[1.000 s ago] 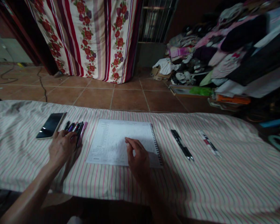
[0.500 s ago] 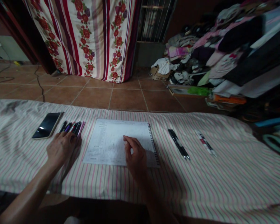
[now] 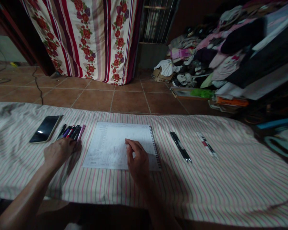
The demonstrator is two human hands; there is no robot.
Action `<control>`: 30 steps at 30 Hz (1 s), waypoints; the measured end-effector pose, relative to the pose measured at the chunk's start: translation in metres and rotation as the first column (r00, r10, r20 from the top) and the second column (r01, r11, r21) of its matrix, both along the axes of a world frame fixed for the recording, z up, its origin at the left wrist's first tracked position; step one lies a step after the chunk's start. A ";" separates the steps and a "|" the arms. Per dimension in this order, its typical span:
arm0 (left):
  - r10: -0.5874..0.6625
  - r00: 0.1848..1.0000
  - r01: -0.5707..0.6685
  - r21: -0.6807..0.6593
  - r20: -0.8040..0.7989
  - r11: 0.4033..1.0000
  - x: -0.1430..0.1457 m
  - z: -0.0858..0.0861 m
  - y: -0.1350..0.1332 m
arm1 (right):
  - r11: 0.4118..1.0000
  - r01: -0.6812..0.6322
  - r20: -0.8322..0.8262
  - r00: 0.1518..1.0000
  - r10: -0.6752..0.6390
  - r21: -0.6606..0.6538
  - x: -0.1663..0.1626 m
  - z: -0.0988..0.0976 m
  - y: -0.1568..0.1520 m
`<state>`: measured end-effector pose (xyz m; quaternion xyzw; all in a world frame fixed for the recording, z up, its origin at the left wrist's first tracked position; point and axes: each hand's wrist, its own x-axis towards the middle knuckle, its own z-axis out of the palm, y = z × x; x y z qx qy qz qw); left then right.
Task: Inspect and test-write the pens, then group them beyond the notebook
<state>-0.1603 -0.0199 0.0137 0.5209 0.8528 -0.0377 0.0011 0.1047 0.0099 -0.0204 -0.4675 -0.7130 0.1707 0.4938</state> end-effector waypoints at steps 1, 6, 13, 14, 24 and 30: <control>0.007 1.000 -0.007 -0.010 0.002 1.000 -0.001 0.000 0.001 | 1.000 0.000 0.001 1.000 0.000 -0.001 0.000 0.000 0.000; 0.022 1.000 -0.022 -0.023 0.004 0.999 -0.001 0.002 0.004 | 1.000 0.005 -0.004 1.000 -0.005 -0.013 0.001 0.004 -0.002; 0.058 0.998 -0.059 0.027 0.027 0.998 0.002 0.002 0.007 | 1.000 0.003 0.019 1.000 -0.003 -0.007 0.004 0.007 -0.002; 0.067 0.997 -0.068 0.033 0.038 0.997 0.002 0.002 0.008 | 1.000 0.004 0.020 1.000 -0.004 -0.008 0.005 0.008 -0.002; 0.135 0.910 -0.277 0.333 0.392 0.901 0.003 0.007 0.017 | 0.999 0.020 -0.021 1.000 -0.021 -0.038 0.009 0.009 -0.002; -0.114 0.368 -0.610 0.332 0.923 0.719 0.014 -0.002 0.029 | 0.998 0.014 -0.052 0.998 -0.017 -0.062 0.006 0.010 -0.002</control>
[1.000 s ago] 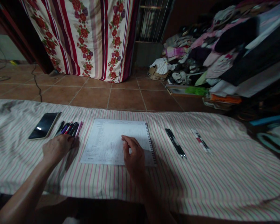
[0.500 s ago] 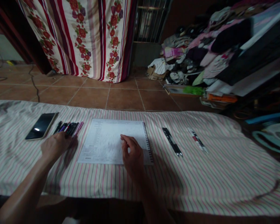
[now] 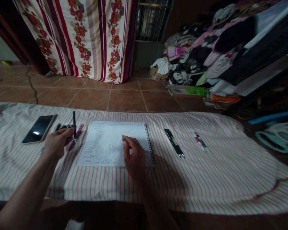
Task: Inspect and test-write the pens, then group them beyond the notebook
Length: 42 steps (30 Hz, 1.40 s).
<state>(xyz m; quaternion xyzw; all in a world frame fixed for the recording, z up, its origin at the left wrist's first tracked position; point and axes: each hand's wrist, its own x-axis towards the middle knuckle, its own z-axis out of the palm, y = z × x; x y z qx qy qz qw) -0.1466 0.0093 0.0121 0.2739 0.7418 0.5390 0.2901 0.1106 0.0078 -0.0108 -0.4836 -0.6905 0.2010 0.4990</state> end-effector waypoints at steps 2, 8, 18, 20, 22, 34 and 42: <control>0.006 1.000 -0.006 -0.008 0.003 1.000 0.001 0.001 0.001 | 1.000 -0.005 -0.002 1.000 0.005 0.000 0.000 0.000 0.000; -0.284 0.717 -0.101 -0.499 -0.636 0.861 -0.012 0.008 -0.008 | 1.000 -0.006 -0.003 1.000 0.006 -0.020 0.003 0.001 0.000; -0.507 0.498 -0.097 -0.626 -0.704 0.774 -0.018 -0.006 -0.016 | 1.000 -0.019 0.019 1.000 0.019 -0.016 0.000 -0.002 0.002; -0.502 0.470 -0.105 -0.611 -0.726 0.785 -0.016 -0.005 -0.018 | 1.000 -0.025 0.020 0.999 0.025 -0.015 -0.001 -0.003 0.002; -0.485 0.463 -0.125 -0.596 -0.742 0.793 -0.014 -0.003 -0.019 | 1.000 -0.026 0.022 0.999 0.027 -0.012 -0.002 -0.003 0.003; -0.541 0.433 -0.164 -0.653 -0.721 0.739 -0.008 0.001 -0.019 | 1.000 -0.019 0.010 1.000 0.019 -0.024 -0.002 -0.003 0.002; -0.530 0.473 -0.141 -0.654 -0.704 0.743 -0.010 0.001 -0.017 | 0.999 -0.026 0.005 1.000 0.026 -0.036 0.000 0.000 0.000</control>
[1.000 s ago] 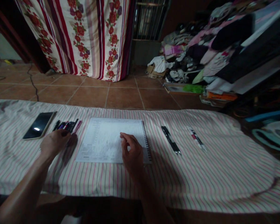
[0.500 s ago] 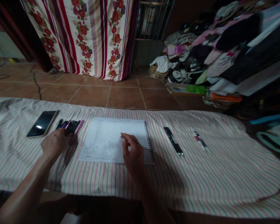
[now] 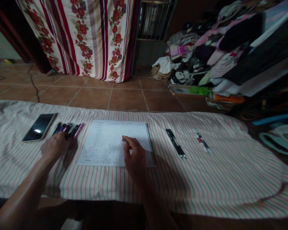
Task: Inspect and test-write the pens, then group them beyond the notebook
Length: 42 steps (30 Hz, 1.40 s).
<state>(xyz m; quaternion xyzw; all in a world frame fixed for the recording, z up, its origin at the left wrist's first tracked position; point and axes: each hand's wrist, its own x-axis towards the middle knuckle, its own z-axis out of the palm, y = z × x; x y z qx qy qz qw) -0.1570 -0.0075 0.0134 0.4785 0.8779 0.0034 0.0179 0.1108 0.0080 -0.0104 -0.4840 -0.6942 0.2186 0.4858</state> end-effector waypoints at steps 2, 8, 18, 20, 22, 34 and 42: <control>0.017 1.000 -0.017 0.009 0.004 1.000 0.000 0.000 0.000 | 1.000 0.000 0.003 1.000 0.000 -0.005 0.000 0.000 0.000; 0.074 0.996 -0.078 0.072 0.056 0.994 -0.001 0.002 0.000 | 1.000 -0.002 -0.013 1.000 0.002 -0.019 0.000 -0.002 0.000; 0.090 0.987 -0.114 0.187 0.136 0.976 0.026 0.018 0.005 | 1.000 0.007 -0.010 1.000 -0.007 -0.007 -0.001 0.001 0.000; 0.093 0.978 -0.129 0.193 0.188 0.973 0.033 0.017 0.008 | 1.000 -0.001 -0.010 1.000 0.001 -0.004 -0.001 0.002 0.000; 0.058 0.958 -0.137 0.271 0.280 0.953 0.040 0.014 0.012 | 1.000 -0.002 -0.019 1.000 0.002 -0.010 -0.002 0.002 0.001; -0.334 -0.274 -0.405 0.207 0.902 0.891 0.094 -0.003 0.021 | 0.990 -0.008 -0.109 0.994 -0.008 -0.144 -0.002 0.004 -0.001; -0.380 -0.325 -0.393 0.241 0.866 0.887 0.115 -0.007 0.021 | 0.937 -0.183 -0.160 0.977 0.140 -0.297 -0.005 -0.002 -0.003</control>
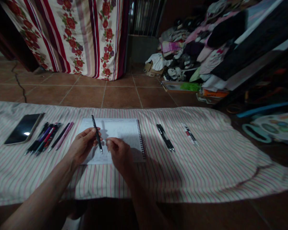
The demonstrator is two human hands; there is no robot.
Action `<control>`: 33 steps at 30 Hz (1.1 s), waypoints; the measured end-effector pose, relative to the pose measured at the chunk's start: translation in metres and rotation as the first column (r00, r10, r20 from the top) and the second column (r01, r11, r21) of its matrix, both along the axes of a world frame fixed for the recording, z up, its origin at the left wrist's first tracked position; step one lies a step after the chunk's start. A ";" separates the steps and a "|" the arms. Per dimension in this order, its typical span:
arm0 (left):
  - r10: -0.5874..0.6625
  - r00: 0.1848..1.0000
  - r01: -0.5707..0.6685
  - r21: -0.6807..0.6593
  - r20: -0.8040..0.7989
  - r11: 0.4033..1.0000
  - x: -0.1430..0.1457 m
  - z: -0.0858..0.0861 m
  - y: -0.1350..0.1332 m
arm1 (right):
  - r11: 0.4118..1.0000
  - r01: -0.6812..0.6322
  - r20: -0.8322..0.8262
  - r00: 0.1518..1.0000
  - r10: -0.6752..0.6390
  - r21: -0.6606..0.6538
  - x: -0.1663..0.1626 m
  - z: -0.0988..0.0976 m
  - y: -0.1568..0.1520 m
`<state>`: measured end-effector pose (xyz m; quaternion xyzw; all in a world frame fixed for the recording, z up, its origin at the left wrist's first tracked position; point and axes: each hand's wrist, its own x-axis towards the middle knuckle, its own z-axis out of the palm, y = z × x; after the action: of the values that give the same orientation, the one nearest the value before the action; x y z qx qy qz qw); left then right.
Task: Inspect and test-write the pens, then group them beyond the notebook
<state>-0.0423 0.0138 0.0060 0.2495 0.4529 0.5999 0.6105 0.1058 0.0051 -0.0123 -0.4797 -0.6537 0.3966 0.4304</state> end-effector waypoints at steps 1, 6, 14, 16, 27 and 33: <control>-0.007 1.000 0.007 0.010 0.009 1.000 0.003 0.000 0.000 | 1.000 -0.017 0.015 1.000 0.017 -0.007 -0.001 0.000 0.000; -0.020 1.000 0.019 0.063 0.010 0.998 0.012 -0.003 -0.001 | 0.994 -0.094 0.032 0.995 0.096 -0.058 -0.006 0.004 -0.002; 0.071 0.997 -0.074 0.107 0.031 0.991 0.009 -0.001 0.000 | 0.964 -0.068 -0.239 0.971 0.004 -0.258 -0.004 0.004 0.002; 0.089 0.995 -0.092 0.078 0.042 0.993 0.009 0.001 0.000 | 0.968 -0.004 -0.282 0.957 -0.069 -0.251 -0.002 0.002 0.004; 0.110 0.944 -0.072 -0.131 0.311 0.989 0.020 0.009 -0.012 | 0.917 0.087 -0.544 0.782 -0.304 -0.388 0.002 0.014 0.007; 0.083 0.897 -0.008 -0.171 0.433 0.985 0.035 0.008 -0.018 | 0.922 0.010 -0.599 0.758 -0.260 -0.387 0.000 0.016 0.003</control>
<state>-0.0077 -0.0041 0.0138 0.0460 0.3574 0.6154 0.7010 0.1055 0.0080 0.0032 -0.4329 -0.3469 0.6159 0.5594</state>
